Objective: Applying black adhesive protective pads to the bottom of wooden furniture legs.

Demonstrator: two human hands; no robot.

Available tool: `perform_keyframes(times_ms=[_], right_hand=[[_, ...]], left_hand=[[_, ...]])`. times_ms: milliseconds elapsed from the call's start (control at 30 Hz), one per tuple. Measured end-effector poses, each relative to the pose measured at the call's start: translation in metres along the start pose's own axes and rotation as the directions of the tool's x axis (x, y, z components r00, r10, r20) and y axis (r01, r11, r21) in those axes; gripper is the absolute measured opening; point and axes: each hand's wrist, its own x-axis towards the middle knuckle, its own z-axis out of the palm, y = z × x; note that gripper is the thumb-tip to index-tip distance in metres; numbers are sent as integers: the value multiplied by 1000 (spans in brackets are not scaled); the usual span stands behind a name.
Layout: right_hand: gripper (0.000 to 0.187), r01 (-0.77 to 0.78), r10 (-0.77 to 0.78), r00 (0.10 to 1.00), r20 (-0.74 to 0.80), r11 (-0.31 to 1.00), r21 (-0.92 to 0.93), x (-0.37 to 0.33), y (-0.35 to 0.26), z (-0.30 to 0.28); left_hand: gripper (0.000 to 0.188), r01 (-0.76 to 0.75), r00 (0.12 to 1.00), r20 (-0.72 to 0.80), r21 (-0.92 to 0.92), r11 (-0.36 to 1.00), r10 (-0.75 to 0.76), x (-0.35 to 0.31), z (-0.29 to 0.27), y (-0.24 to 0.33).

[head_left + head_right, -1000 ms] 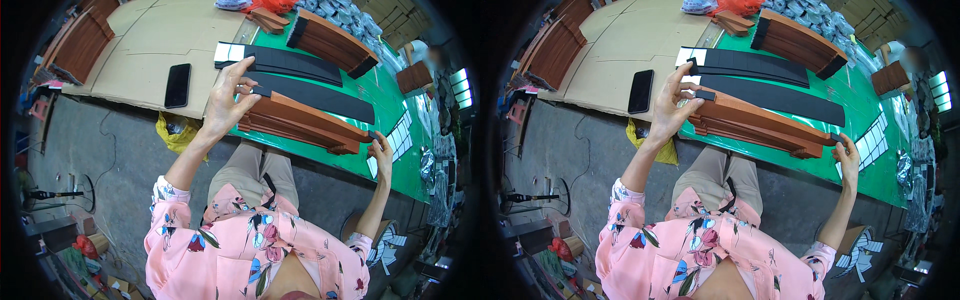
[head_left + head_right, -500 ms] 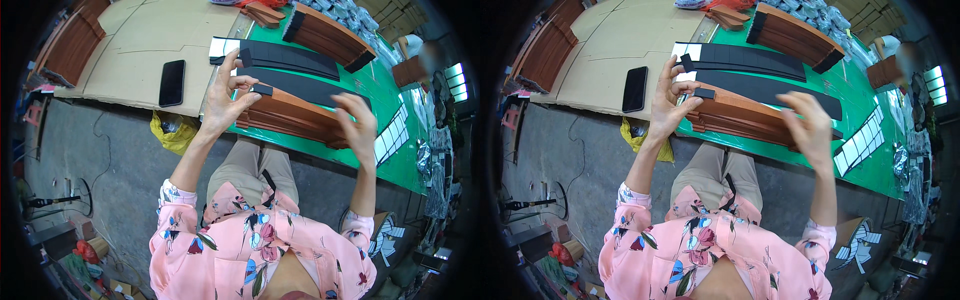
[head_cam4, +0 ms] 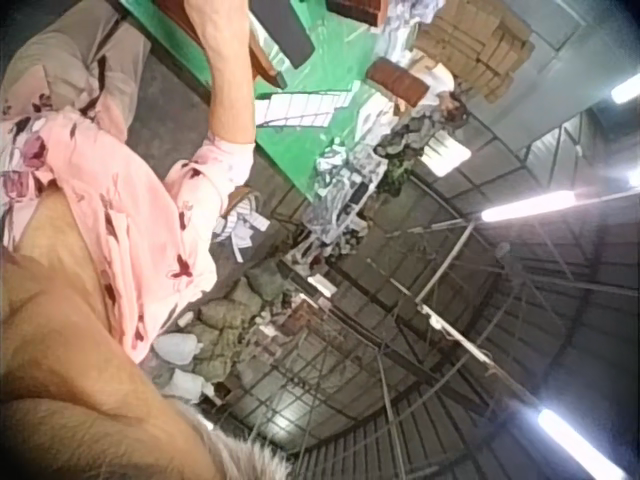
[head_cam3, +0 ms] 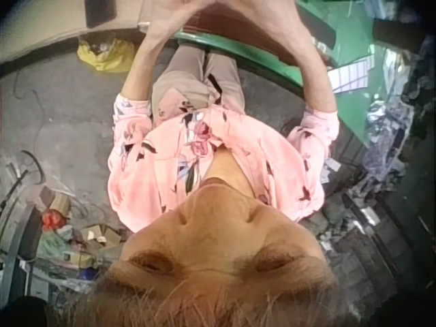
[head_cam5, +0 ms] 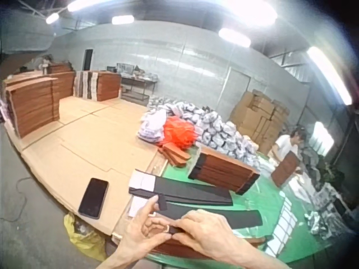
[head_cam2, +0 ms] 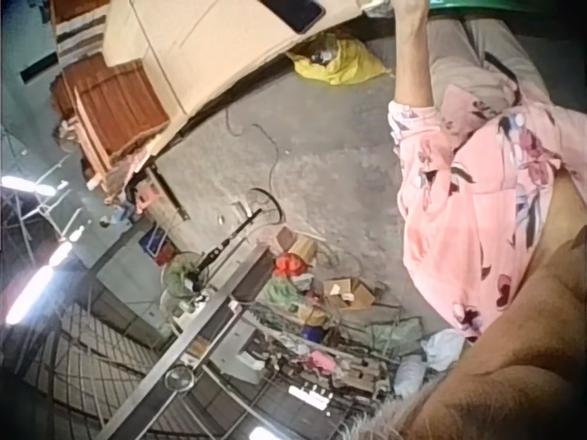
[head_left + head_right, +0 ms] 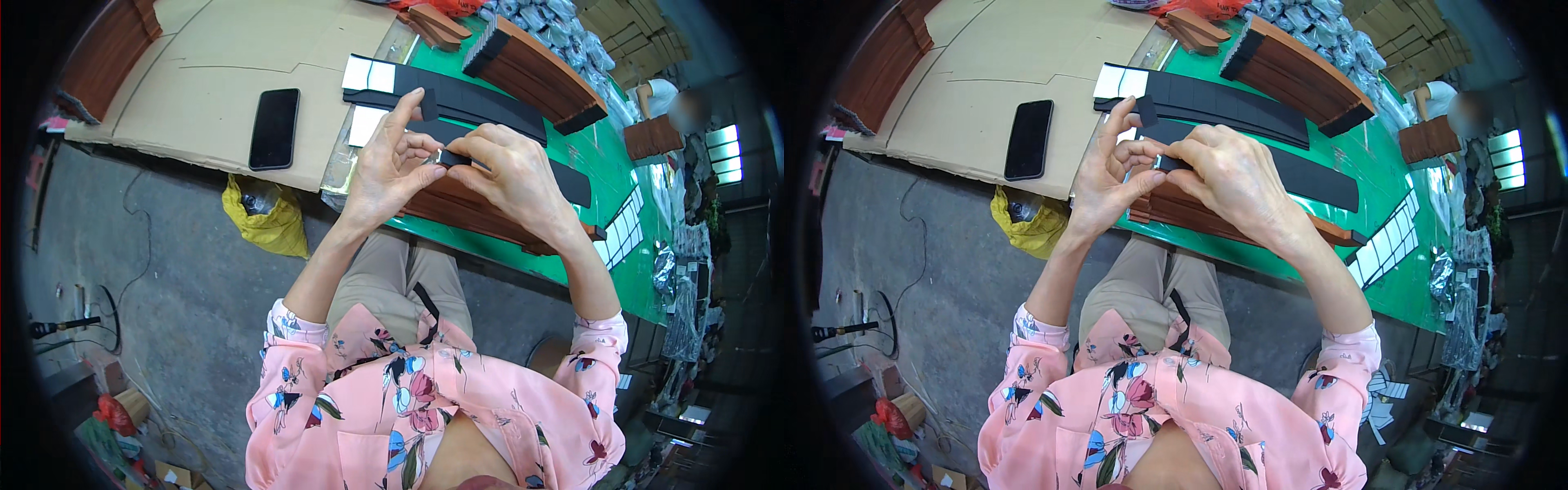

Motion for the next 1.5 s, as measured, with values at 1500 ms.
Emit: perform_keyframes(times_ms=[1500], right_hand=[[21,-139,182,976,-123,945,297,-9,5,6]], left_hand=[[78,-1,1000,17,-64,998,2,-1,3,-4]])
